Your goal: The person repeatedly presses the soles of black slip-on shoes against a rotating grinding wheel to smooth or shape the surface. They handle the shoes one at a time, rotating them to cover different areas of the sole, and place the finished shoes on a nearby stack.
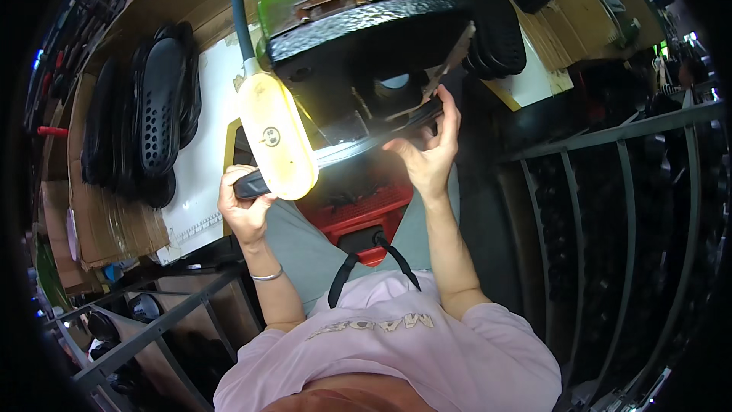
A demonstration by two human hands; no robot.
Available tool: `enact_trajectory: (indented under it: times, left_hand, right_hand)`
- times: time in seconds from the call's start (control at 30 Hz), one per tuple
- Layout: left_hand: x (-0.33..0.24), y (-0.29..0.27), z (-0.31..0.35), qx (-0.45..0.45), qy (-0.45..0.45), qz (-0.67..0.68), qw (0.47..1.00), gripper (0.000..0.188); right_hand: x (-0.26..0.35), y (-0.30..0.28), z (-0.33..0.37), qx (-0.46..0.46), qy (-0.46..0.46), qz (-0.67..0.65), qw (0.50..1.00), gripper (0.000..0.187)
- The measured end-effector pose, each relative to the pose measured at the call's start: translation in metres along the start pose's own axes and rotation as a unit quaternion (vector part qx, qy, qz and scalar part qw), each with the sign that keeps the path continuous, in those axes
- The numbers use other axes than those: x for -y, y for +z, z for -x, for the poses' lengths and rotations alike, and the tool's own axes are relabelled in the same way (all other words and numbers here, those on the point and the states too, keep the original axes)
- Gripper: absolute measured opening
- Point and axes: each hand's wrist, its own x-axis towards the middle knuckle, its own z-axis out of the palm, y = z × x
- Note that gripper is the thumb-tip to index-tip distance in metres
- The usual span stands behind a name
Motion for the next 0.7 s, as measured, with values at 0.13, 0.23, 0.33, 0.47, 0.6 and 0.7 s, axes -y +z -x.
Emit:
enact_trajectory:
  times: [0.13,0.23,0.33,0.47,0.6,0.7]
  left_hand:
    - [0.019,-0.029,0.009,-0.020,-0.030,0.053,0.998,0.039]
    - [0.050,-0.054,0.021,-0.017,-0.058,0.059,0.996,0.041]
    - [0.061,-0.056,0.021,0.005,-0.073,-0.071,0.995,0.042]
    - [0.056,-0.021,0.008,0.059,-0.051,-0.326,0.942,0.033]
    - [0.053,0.060,0.005,0.108,0.015,-0.276,0.955,0.032]
    - [0.032,0.100,-0.006,0.052,0.098,-0.137,0.984,0.028]
  right_hand:
    - [-0.011,0.020,0.014,-0.009,-0.055,0.033,0.998,0.098]
    - [-0.011,0.036,0.018,-0.026,-0.149,0.129,0.980,0.088]
    - [-0.008,0.043,0.024,-0.032,-0.198,0.215,0.956,0.073]
    - [0.001,0.049,0.019,-0.046,-0.258,0.253,0.931,0.055]
    - [-0.007,0.047,0.025,-0.053,-0.289,0.314,0.903,0.047]
    - [-0.002,0.038,0.017,-0.029,-0.266,0.299,0.916,0.054]
